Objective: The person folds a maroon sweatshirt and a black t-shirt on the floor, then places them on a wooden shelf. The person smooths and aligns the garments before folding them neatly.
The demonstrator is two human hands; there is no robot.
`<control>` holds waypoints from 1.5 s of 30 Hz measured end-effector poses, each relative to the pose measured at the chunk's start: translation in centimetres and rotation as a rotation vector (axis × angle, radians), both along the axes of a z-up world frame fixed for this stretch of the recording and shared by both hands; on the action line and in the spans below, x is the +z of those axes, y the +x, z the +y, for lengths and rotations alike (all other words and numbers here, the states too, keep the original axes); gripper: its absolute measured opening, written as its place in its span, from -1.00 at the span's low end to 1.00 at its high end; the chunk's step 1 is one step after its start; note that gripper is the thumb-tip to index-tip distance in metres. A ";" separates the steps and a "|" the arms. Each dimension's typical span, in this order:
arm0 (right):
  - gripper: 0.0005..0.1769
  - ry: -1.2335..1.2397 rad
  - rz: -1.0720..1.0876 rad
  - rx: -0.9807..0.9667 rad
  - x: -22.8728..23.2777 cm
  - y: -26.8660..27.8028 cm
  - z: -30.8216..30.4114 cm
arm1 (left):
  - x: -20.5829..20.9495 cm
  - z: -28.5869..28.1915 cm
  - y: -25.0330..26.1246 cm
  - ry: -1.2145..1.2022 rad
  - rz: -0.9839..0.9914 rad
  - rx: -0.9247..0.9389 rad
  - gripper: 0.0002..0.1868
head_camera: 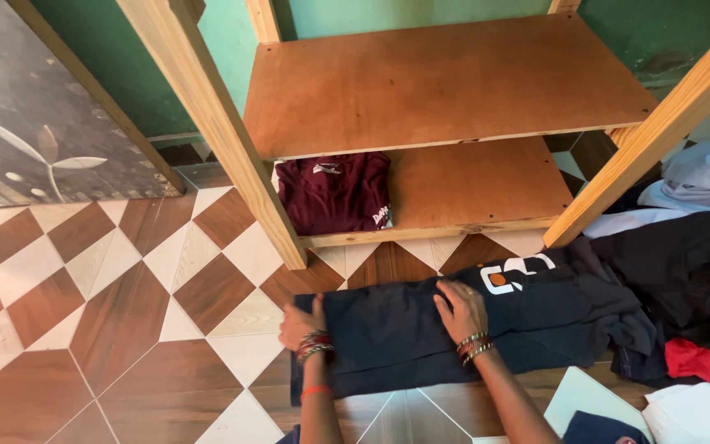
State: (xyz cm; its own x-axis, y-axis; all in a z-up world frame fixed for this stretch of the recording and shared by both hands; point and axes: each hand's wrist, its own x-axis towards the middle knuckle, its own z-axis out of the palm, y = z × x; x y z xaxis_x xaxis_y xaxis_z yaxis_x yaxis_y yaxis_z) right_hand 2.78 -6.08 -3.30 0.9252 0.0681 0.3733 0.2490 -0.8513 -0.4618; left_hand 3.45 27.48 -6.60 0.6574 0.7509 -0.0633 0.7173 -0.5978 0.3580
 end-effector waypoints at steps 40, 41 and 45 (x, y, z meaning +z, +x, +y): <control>-0.20 -0.392 0.398 0.209 3.1 -5.4 17.1 | 2.9 5.0 -3.5 -0.220 0.034 -0.302 -0.18; -0.18 -0.371 0.435 0.222 2.7 -5.7 18.1 | 2.5 6.1 -3.5 -0.379 -0.022 -0.253 -0.20; -0.10 -0.301 0.543 0.313 -0.5 -5.0 19.7 | 1.3 10.1 -3.9 -0.389 -0.088 -0.125 -0.19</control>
